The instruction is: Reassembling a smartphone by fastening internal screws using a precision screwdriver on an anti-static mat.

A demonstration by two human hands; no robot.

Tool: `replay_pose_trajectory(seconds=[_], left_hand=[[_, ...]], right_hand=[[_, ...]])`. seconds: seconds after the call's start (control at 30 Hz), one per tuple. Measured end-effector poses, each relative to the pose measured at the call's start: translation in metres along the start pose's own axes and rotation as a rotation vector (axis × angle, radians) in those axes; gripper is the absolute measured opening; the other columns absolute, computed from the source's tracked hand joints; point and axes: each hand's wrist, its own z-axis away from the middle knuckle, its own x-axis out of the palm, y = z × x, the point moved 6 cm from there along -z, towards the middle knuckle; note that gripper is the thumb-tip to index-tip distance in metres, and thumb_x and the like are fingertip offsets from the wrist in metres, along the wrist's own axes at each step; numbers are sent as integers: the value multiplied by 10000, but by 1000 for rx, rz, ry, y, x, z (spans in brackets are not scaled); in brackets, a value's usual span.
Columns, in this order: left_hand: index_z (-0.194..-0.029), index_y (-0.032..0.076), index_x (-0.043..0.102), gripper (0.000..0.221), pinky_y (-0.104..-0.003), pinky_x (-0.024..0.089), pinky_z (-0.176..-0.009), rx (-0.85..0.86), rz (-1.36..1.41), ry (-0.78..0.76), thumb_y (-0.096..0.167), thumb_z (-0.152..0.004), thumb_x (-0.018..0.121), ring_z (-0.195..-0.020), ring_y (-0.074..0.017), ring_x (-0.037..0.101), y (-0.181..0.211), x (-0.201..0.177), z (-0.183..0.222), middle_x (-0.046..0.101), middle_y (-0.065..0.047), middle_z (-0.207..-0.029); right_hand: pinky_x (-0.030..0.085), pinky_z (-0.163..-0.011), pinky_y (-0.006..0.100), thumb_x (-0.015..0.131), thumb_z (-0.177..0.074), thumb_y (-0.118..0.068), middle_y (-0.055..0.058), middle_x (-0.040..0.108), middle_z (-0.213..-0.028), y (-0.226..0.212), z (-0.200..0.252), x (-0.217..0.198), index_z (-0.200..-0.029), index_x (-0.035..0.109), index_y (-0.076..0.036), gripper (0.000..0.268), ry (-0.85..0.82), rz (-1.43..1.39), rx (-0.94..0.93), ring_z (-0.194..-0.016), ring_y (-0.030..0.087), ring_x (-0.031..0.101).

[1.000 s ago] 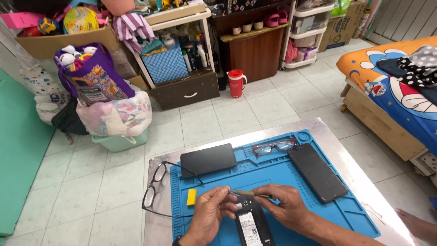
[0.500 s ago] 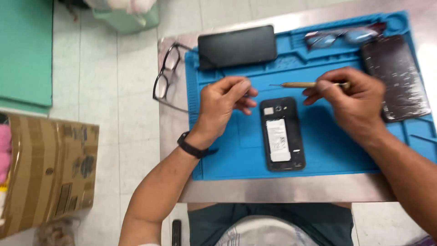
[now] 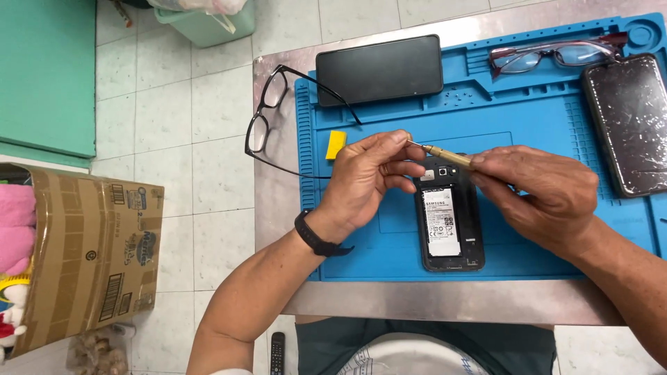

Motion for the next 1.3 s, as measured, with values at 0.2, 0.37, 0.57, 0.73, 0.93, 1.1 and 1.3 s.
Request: replay_pose_trajectory(seconds=[0.2,0.37,0.57,0.73,0.93,1.1,1.3], left_hand=[[-1144,-47,723,265,-321,662,-582,0,74,-43,189,-1023,718,-799,-280,800,-2,0,0,787,-235,-1025],[-1142,-47,717,257,-325,661,-588,-4,67,-43,184,-1029,708,-811,-287,798,-2,1,0,785,-229,-1018],[-1139,-41,724,252,-338,672,-602,15,64,-42,185,-1029,710,-814,-285,797,-2,2,0,783,-230,-1014],[-1155,-43,716,248,-334,675,-611,15,80,-67,177,-1043,700,-820,-282,795,-3,2,0,780,-221,-1010],[-1171,-41,714,242,-342,681,-638,44,111,-101,173,-1061,687,-850,-292,796,-4,1,-1,778,-231,-1032],[-1173,-32,712,238,-346,685,-655,50,117,-126,179,-1063,690,-874,-298,798,-3,3,0,777,-224,-1040],[-1172,-29,712,228,-355,684,-652,41,114,-130,172,-1067,684,-873,-297,799,-2,4,0,779,-219,-1033]], right_hand=[[654,-851,446,809,-971,66,213,779,-982,-4,-3,-1,-1023,756,118,91,19,-8,-32,-886,379,785],[659,-856,451,801,-972,63,206,784,-982,-6,-5,-3,-1018,761,110,77,16,5,-48,-892,373,788],[672,-863,468,793,-955,78,231,775,-978,-8,-7,-3,-1001,739,123,84,14,-37,-66,-864,357,779],[653,-852,450,795,-982,66,202,782,-989,-5,-3,-2,-1034,759,105,75,25,6,-37,-904,375,788],[644,-868,435,799,-986,62,196,789,-1009,-3,-1,-2,-1049,771,91,75,24,23,-1,-930,374,792],[641,-870,436,807,-989,49,189,792,-1012,-1,1,-3,-1051,773,83,79,46,43,4,-941,376,794],[647,-852,432,789,-993,35,184,787,-994,-7,-4,-5,-1043,768,83,73,58,38,-22,-916,362,792]])
